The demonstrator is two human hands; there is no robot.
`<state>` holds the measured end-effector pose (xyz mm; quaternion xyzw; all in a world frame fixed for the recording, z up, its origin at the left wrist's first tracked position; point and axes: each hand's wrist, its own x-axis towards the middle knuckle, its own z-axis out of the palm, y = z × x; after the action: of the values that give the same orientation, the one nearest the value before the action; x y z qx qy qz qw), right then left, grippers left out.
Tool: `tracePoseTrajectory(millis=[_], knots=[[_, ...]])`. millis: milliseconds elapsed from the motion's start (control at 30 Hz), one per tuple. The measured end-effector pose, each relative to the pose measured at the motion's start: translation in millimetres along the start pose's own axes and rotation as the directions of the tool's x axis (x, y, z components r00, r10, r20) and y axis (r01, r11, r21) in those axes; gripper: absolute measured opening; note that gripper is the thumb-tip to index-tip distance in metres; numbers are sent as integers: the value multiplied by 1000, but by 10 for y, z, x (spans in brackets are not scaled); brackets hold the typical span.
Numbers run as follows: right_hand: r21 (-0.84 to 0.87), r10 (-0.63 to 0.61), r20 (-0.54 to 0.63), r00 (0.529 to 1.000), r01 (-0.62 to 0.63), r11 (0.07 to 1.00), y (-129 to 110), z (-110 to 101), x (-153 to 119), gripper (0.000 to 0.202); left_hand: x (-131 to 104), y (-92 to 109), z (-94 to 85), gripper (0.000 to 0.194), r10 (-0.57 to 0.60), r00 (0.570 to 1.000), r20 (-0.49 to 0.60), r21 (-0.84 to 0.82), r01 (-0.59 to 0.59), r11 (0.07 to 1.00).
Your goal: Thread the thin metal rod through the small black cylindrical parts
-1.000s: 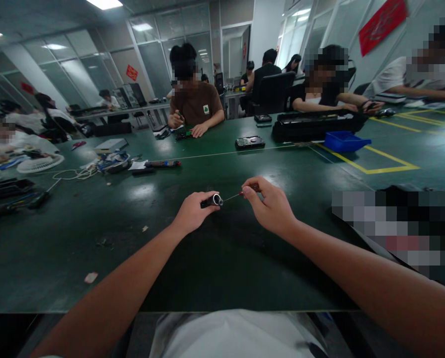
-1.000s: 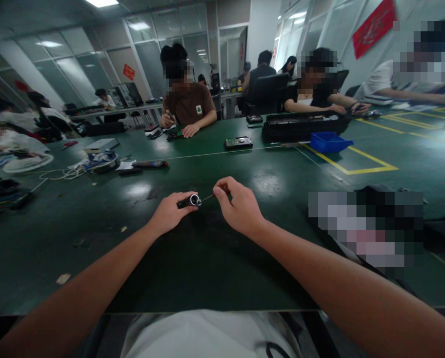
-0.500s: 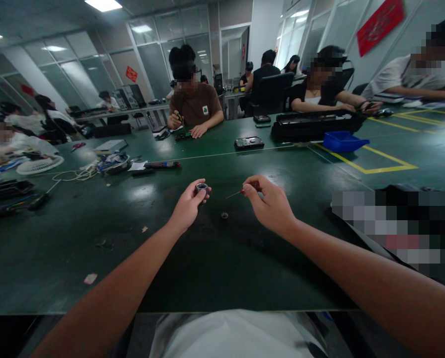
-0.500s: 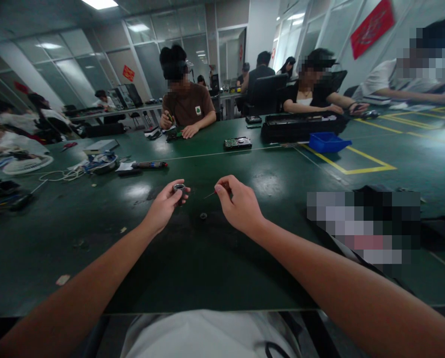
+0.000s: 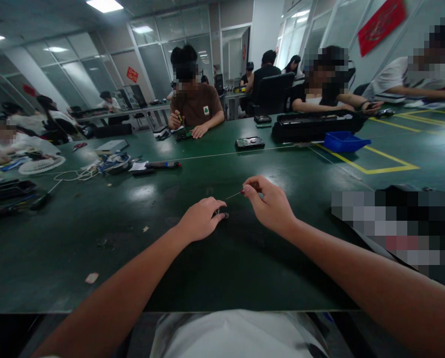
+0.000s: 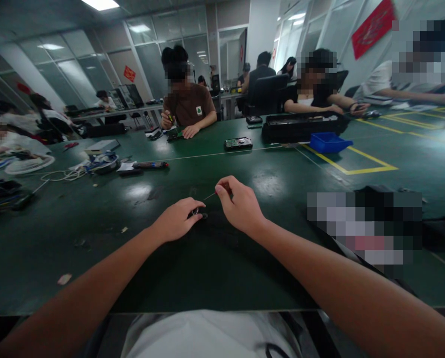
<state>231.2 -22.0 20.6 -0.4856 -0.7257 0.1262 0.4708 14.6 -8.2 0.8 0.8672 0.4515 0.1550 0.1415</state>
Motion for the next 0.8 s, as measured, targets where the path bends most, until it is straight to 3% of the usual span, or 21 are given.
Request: tracePoseTrajectory(millis=[167,300,433,567,667,800], knots=[[-4,-10,8,1000,10,1000,9,8,2,16,8,22,56,38,42,996,75,166,-54,985],[-6,-11,18,1000,11,1000,9,5,9,16,17,43,58,32,36,997,72,185,-49,982],[-11,-10,27,1000,11,1000,1,-6,10,16,20,-10,7,29,-32,998,51,44,30,999],[-10,-3,32,999,3,1000,-2,-15,9,16,58,-226,-70,30,-178,981,-76,-243,155,958],[-5,-6,36,999,6,1000,1,-17,11,17,98,-417,-172,24,-342,919,-195,-509,203,836],[-1,-9,41,999,9,1000,0,-20,19,17,89,-613,-413,18,-578,774,-257,-751,217,624]])
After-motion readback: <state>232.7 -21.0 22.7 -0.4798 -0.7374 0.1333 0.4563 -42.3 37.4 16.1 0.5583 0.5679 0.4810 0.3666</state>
